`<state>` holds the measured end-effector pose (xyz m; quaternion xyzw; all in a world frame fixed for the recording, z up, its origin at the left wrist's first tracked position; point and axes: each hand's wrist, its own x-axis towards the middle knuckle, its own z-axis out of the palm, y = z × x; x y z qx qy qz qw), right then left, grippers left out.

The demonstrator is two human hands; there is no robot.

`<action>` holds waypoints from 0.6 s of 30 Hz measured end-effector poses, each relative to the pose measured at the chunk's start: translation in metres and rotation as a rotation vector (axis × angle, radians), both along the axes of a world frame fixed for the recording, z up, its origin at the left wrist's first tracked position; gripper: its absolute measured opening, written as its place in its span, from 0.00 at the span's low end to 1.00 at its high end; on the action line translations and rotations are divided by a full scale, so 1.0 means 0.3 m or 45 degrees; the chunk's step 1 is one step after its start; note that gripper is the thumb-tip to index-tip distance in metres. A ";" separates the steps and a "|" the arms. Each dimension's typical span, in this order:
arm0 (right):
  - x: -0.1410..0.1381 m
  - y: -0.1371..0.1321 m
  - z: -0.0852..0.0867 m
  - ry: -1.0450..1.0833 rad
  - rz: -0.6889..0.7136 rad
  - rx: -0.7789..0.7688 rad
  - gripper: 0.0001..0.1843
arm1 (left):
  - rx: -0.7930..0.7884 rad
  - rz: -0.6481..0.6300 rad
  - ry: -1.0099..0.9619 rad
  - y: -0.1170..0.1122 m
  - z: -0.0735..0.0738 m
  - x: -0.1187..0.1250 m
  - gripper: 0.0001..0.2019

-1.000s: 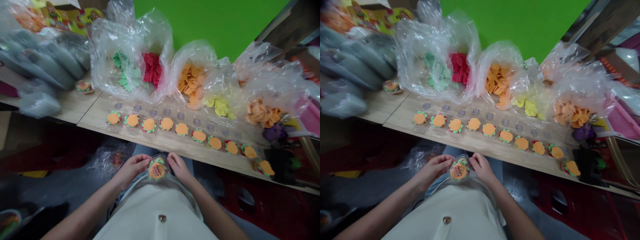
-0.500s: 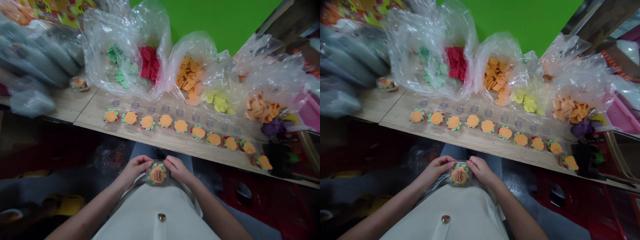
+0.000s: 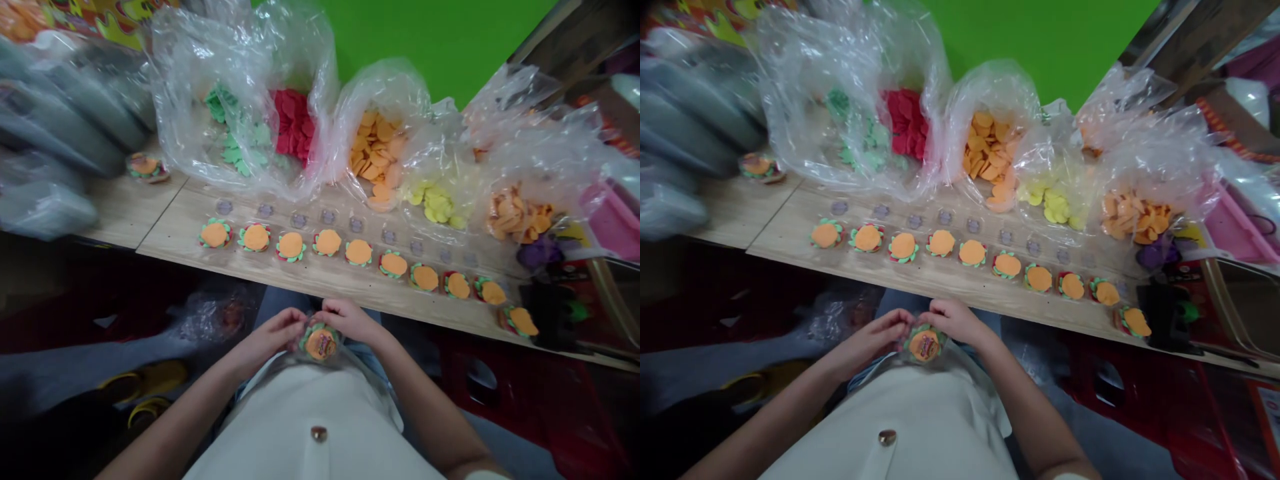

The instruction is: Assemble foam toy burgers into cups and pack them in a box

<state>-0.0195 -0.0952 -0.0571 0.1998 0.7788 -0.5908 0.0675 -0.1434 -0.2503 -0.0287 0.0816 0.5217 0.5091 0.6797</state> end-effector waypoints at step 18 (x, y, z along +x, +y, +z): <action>0.010 0.062 0.049 0.206 -0.239 0.222 0.20 | 0.152 -0.019 0.172 0.108 0.074 -0.038 0.08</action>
